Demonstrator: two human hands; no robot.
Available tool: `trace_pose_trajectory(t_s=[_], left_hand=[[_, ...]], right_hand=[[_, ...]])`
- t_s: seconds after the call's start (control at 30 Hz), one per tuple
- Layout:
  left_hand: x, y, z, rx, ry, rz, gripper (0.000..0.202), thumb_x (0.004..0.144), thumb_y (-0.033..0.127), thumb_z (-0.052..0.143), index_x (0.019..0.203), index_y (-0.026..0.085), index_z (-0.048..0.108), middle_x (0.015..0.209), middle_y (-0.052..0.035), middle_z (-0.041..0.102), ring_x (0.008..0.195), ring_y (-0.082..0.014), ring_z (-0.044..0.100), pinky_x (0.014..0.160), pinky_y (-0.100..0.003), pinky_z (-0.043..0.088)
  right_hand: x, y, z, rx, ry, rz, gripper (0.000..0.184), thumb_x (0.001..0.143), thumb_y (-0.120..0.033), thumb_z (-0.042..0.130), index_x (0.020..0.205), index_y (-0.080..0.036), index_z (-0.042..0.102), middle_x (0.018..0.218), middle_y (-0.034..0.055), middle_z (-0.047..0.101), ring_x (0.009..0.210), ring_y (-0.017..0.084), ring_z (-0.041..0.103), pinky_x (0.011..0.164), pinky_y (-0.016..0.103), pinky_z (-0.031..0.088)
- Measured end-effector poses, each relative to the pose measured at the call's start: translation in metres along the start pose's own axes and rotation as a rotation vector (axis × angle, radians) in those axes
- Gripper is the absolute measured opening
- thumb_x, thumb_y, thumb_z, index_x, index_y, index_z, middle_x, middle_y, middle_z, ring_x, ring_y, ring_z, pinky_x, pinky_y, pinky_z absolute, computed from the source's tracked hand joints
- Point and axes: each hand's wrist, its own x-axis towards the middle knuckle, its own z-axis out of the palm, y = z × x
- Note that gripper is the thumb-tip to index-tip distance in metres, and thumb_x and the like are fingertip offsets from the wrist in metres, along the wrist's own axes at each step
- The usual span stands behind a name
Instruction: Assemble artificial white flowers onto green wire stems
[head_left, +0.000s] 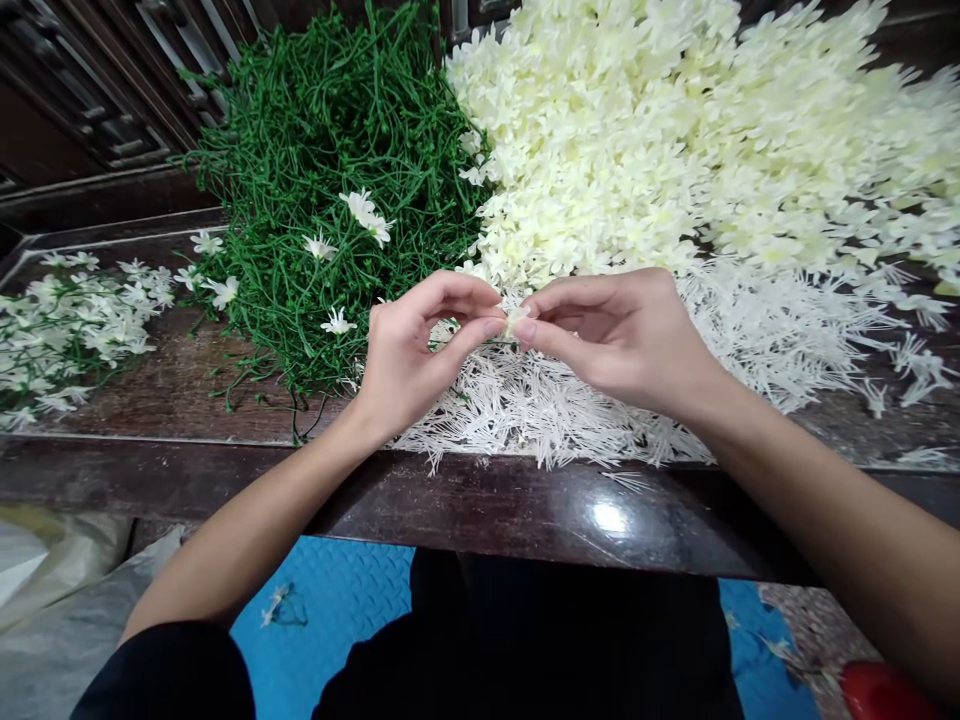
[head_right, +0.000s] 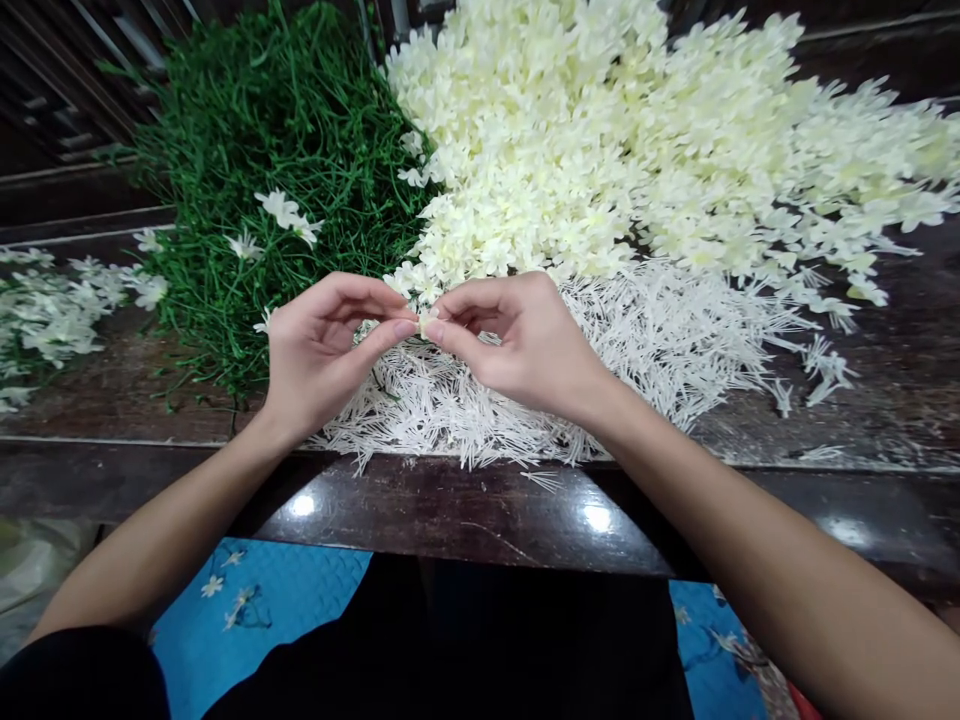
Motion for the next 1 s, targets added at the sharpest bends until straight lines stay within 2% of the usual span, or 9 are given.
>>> trace_pose_trajectory(t_s=[0.17,0.3,0.37,0.43,0.5,0.67,0.77,0.87,1.0], left_hand=[[0.002,-0.008,-0.011,0.434,-0.219,0.216,0.020,0.091,0.014,0.057,0.108,0.014,0.067,0.094,-0.0089,0.074,0.088,-0.0204,0.064,0.078,-0.035,0.053],[0.001,-0.016,-0.012,0.608,-0.348,0.193,0.027,0.091,0.010,0.049,0.111,0.015,0.067,0.083,-0.0084,0.071,0.085,-0.0225,0.059,0.072,-0.034,0.048],[0.000,-0.018,-0.011,0.610,-0.337,0.182,0.027,0.091,0.009,0.048,0.108,0.016,0.067,0.085,-0.0081,0.070,0.086,-0.0221,0.058,0.073,-0.033,0.048],[0.000,-0.018,-0.009,0.592,-0.272,0.193,0.025,0.091,0.009,0.048,0.105,0.017,0.068,0.090,-0.0083,0.069,0.089,-0.0218,0.058,0.076,-0.034,0.048],[0.002,-0.015,-0.008,0.559,-0.196,0.199,0.024,0.093,0.010,0.047,0.102,0.018,0.068,0.094,-0.0081,0.068,0.089,-0.0209,0.058,0.077,-0.034,0.048],[0.004,-0.004,-0.007,0.442,-0.080,0.139,0.021,0.095,0.011,0.047,0.096,0.018,0.066,0.093,-0.0064,0.067,0.083,-0.0166,0.061,0.075,-0.031,0.048],[0.003,0.000,-0.005,0.336,-0.099,0.079,0.016,0.094,0.011,0.048,0.097,0.016,0.064,0.089,-0.0051,0.067,0.078,-0.0145,0.063,0.072,-0.028,0.048],[0.001,-0.001,-0.003,0.218,-0.138,0.021,0.010,0.093,0.013,0.052,0.096,0.015,0.061,0.081,-0.0022,0.066,0.070,-0.0122,0.062,0.067,-0.025,0.048],[0.000,-0.001,-0.001,0.162,-0.123,-0.021,0.008,0.092,0.013,0.054,0.093,0.016,0.061,0.078,-0.0007,0.066,0.068,-0.0112,0.062,0.066,-0.025,0.049]], right_hand=[[0.003,0.000,-0.008,-0.078,0.038,0.026,0.009,0.082,-0.029,0.075,0.075,-0.023,0.073,0.076,0.0029,0.071,0.065,0.019,0.063,0.060,0.037,0.055],[0.005,0.000,-0.010,-0.152,0.084,0.010,0.011,0.081,-0.029,0.075,0.075,-0.022,0.070,0.078,0.0029,0.070,0.068,0.020,0.064,0.062,0.037,0.056],[0.005,-0.001,-0.009,-0.144,0.074,-0.015,0.010,0.082,-0.027,0.073,0.077,-0.021,0.068,0.087,0.0052,0.071,0.080,0.021,0.066,0.070,0.037,0.057],[0.004,-0.001,-0.009,-0.119,0.060,-0.020,0.010,0.084,-0.026,0.071,0.080,-0.019,0.067,0.093,0.0080,0.071,0.087,0.022,0.067,0.076,0.038,0.057],[0.003,-0.002,-0.009,-0.071,0.036,0.013,0.009,0.086,-0.025,0.069,0.083,-0.018,0.066,0.088,0.0079,0.071,0.080,0.021,0.068,0.071,0.037,0.058],[0.001,-0.002,-0.008,0.025,-0.036,0.062,0.011,0.084,-0.017,0.069,0.085,-0.021,0.059,0.067,-0.0014,0.066,0.054,0.015,0.064,0.048,0.030,0.054],[0.000,-0.003,-0.005,-0.007,-0.053,0.076,0.011,0.085,-0.019,0.068,0.085,-0.024,0.058,0.068,-0.0015,0.065,0.053,0.015,0.062,0.046,0.031,0.051],[-0.001,-0.006,-0.003,-0.051,-0.073,0.094,0.007,0.087,-0.024,0.067,0.085,-0.026,0.060,0.068,0.0009,0.067,0.058,0.019,0.065,0.052,0.037,0.054],[-0.002,-0.007,-0.002,-0.083,-0.075,0.094,0.006,0.088,-0.029,0.067,0.086,-0.026,0.062,0.067,0.0024,0.068,0.059,0.022,0.066,0.057,0.041,0.055]])
